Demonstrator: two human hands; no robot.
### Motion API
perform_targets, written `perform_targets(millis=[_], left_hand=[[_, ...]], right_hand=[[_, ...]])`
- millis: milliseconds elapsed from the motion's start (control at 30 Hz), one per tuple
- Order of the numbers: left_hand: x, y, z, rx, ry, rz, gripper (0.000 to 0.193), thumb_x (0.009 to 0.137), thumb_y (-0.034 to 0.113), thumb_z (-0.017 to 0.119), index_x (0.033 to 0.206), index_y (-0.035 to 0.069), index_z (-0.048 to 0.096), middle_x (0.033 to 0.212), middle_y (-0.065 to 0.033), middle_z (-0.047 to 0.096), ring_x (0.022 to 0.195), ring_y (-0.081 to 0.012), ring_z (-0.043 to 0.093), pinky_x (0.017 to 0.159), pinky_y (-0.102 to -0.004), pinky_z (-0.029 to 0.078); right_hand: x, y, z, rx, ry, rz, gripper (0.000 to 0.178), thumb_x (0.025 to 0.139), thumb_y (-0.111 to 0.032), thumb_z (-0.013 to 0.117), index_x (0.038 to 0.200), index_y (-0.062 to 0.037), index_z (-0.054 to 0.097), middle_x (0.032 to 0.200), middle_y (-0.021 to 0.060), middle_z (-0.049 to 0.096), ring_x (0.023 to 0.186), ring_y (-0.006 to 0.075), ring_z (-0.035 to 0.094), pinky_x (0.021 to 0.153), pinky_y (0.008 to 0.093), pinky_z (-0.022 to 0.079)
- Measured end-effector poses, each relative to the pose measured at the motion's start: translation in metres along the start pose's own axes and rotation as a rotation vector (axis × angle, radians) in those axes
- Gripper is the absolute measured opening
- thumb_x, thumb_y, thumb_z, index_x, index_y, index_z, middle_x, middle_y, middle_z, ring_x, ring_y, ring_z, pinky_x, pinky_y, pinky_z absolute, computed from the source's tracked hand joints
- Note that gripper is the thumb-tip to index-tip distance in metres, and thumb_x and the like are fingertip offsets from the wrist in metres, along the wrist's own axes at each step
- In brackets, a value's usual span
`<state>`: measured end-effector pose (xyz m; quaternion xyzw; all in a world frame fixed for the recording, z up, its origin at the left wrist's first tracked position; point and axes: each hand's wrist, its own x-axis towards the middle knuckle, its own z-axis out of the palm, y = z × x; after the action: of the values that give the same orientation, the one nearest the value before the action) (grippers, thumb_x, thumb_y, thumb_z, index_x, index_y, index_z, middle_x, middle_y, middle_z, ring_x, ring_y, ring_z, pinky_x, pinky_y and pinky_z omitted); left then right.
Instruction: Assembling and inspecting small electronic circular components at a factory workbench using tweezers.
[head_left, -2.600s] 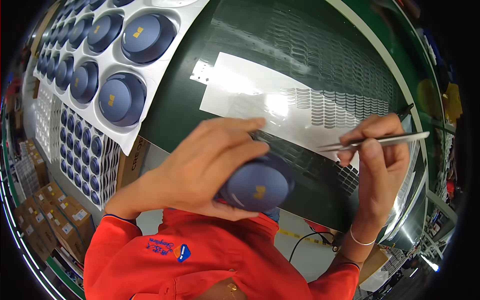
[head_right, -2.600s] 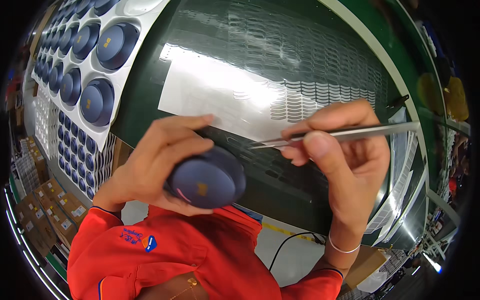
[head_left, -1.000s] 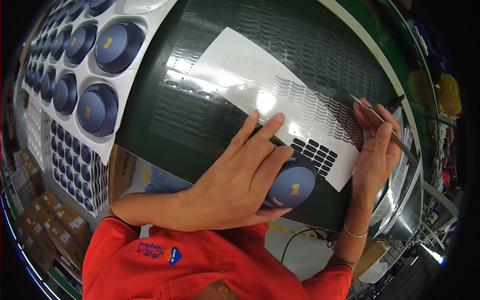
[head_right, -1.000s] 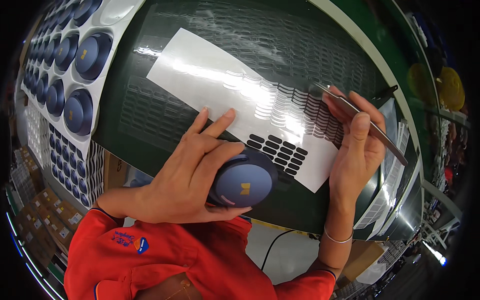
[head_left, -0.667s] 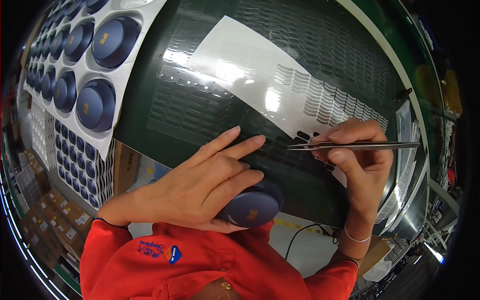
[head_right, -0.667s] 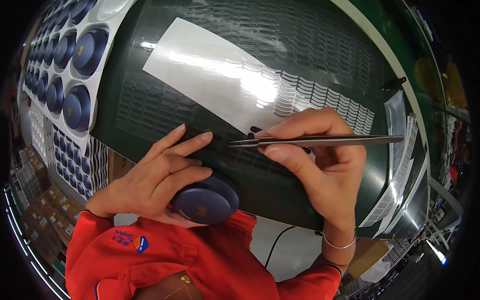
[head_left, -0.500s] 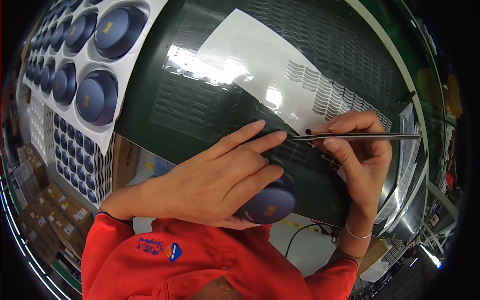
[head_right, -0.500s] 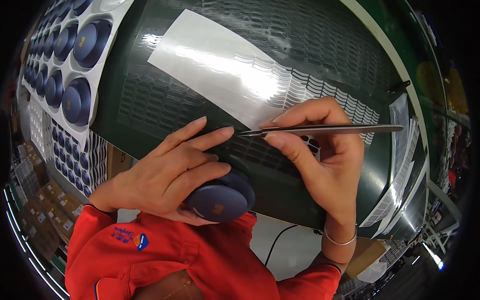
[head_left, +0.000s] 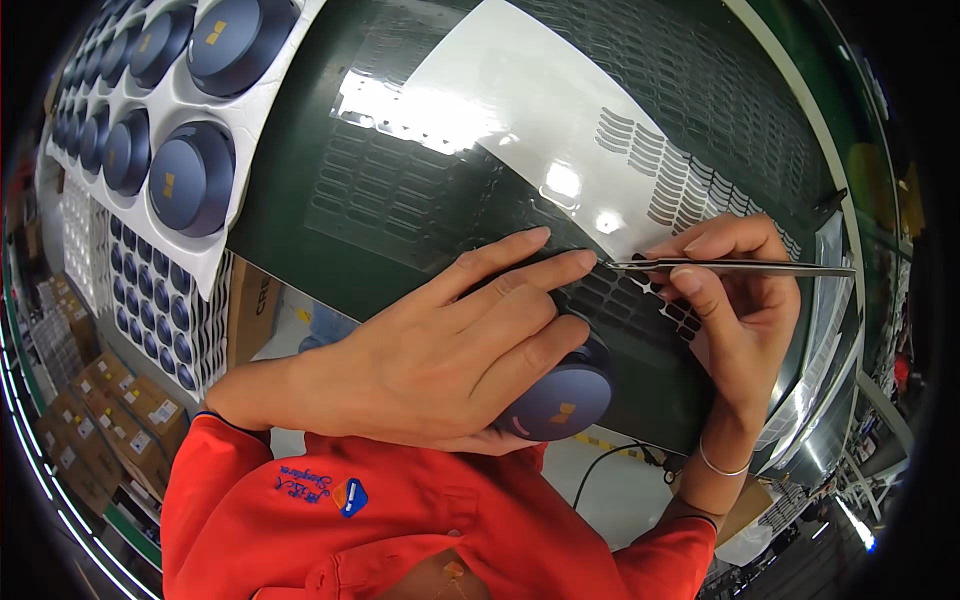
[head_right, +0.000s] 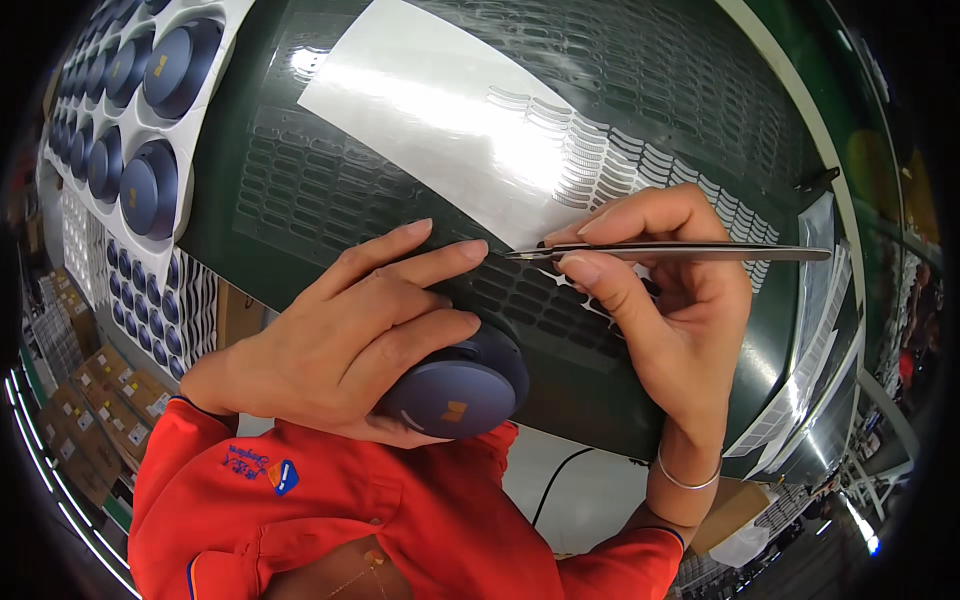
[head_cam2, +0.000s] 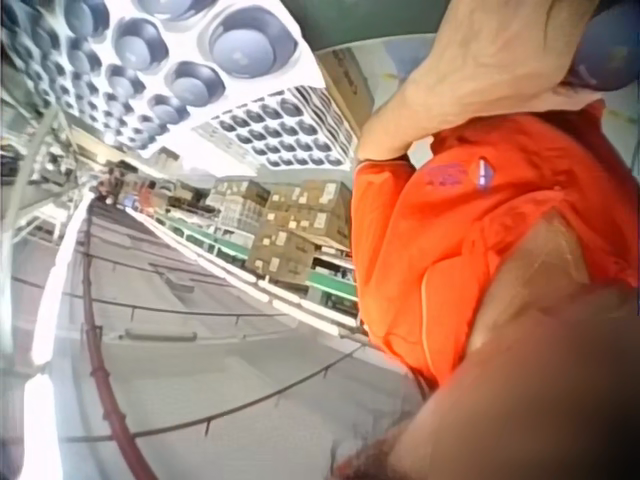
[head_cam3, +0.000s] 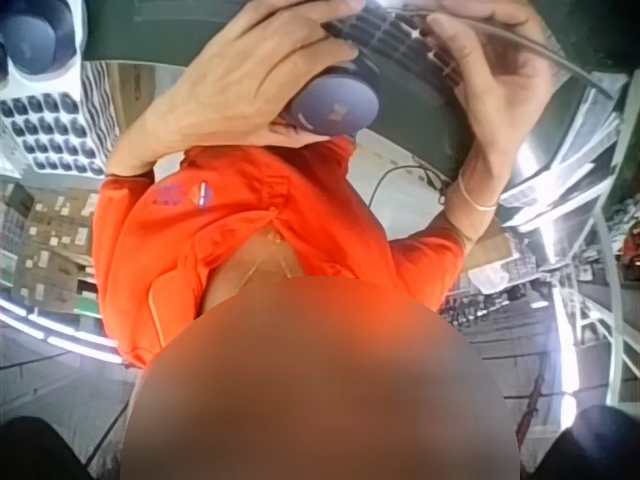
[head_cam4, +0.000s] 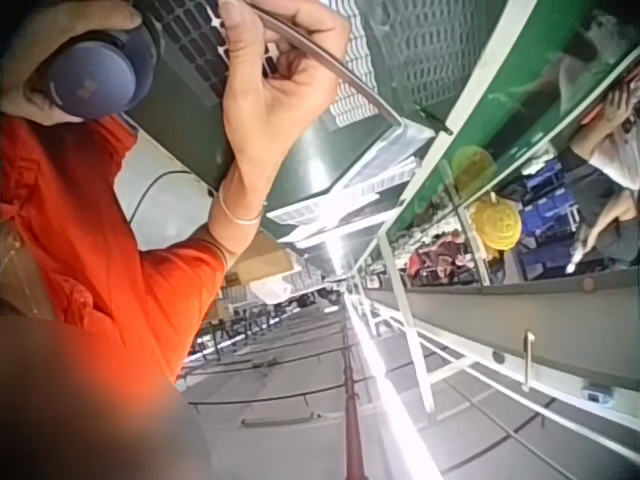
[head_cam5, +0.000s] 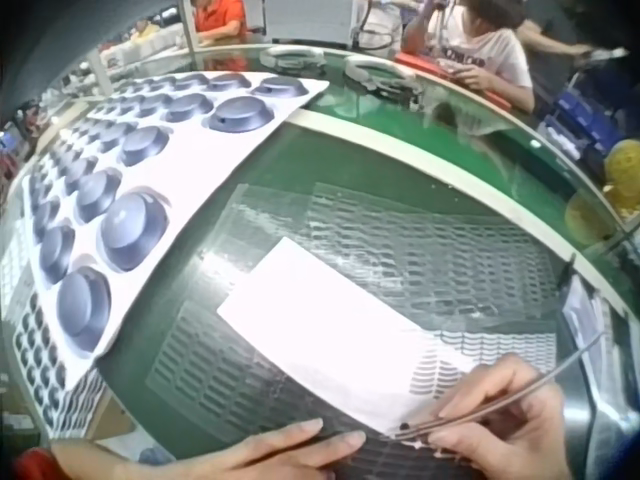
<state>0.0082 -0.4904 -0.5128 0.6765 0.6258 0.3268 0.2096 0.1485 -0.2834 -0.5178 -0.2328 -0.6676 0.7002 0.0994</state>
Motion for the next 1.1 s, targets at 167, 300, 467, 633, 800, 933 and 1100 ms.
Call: perform_targets(millis=[167, 300, 467, 633, 800, 933, 1100], left_hand=[[0.003, 0.002, 0.0, 0.011, 0.022, -0.019, 0.066, 0.071, 0.032, 0.082, 0.117, -0.006, 0.053, 0.103, -0.0186, 0.059, 0.12, -0.0377, 0.056, 0.104, -0.0534, 0.042], [0.005, 0.004, -0.002, 0.033, 0.03, -0.013, 0.065, 0.07, 0.03, 0.082, 0.116, -0.006, 0.054, 0.104, -0.0192, 0.059, 0.119, -0.0371, 0.057, 0.104, -0.0532, 0.042], [0.004, 0.003, -0.01, -0.15, 0.096, -0.038, 0.074, 0.063, 0.031, 0.088, 0.119, -0.004, 0.054, 0.117, -0.0202, 0.056, 0.118, -0.0364, 0.056, 0.104, -0.0522, 0.042], [0.007, -0.01, -0.042, -0.788, 0.282, -0.128, 0.085, 0.063, 0.037, 0.087, 0.129, -0.001, 0.051, 0.121, -0.0189, 0.057, 0.115, -0.0309, 0.057, 0.099, -0.0394, 0.044], [0.03, -0.006, -0.036, -1.126, 0.481, -0.326, 0.11, 0.078, 0.085, 0.04, 0.145, -0.002, 0.034, 0.125, -0.0265, 0.058, 0.102, -0.0278, 0.064, 0.083, -0.0353, 0.049], [0.033, -0.007, -0.029, -1.39, 0.406, -0.243, 0.101, 0.075, 0.053, 0.078, 0.144, -0.005, 0.032, 0.135, -0.0227, 0.052, 0.123, -0.0294, 0.056, 0.102, -0.0391, 0.047], [0.033, 0.006, -0.011, -1.488, 0.501, -0.121, 0.103, 0.057, 0.007, 0.091, 0.138, -0.005, 0.028, 0.138, -0.0235, 0.046, 0.13, -0.0319, 0.049, 0.108, -0.0428, 0.041]], right_hand=[[0.004, 0.0, -0.003, 0.036, -0.055, -0.021, 0.021, 0.083, 0.008, 0.068, 0.097, 0.0019, 0.055, 0.094, 0.013, 0.066, 0.086, 0.017, 0.067, 0.077, 0.0239, 0.054], [0.005, 0.002, -0.006, 0.08, -0.072, -0.114, 0.018, 0.084, 0.009, 0.066, 0.095, 0.0019, 0.054, 0.091, 0.0149, 0.065, 0.084, 0.0195, 0.068, 0.075, 0.0256, 0.055], [-0.001, -0.006, -0.01, 0.249, 0.029, -0.235, 0.015, 0.086, 0.004, 0.065, 0.094, 0.0006, 0.052, 0.086, 0.0184, 0.064, 0.074, 0.0192, 0.065, 0.068, 0.0272, 0.055], [-0.02, -0.039, 0.001, 0.175, 0.337, -0.377, 0.016, 0.093, -0.009, 0.061, 0.096, -0.0009, 0.048, 0.086, 0.0192, 0.062, 0.064, 0.0181, 0.06, 0.058, 0.0275, 0.052], [-0.03, -0.062, 0.028, 0.182, 0.356, -0.47, 0.018, 0.095, -0.011, 0.06, 0.098, -0.0004, 0.046, 0.086, 0.0202, 0.061, 0.062, 0.0188, 0.063, 0.052, 0.027, 0.054], [-0.032, -0.061, 0.043, 0.254, 0.298, -0.415, 0.017, 0.093, -0.002, 0.06, 0.099, 0.0006, 0.044, 0.089, 0.0218, 0.062, 0.07, 0.0221, 0.067, 0.06, 0.029, 0.059], [-0.035, -0.053, 0.047, 0.204, 0.279, -0.437, 0.019, 0.093, 0.0, 0.059, 0.103, 0.0005, 0.042, 0.092, 0.0221, 0.061, 0.073, 0.0223, 0.068, 0.064, 0.0293, 0.06]])
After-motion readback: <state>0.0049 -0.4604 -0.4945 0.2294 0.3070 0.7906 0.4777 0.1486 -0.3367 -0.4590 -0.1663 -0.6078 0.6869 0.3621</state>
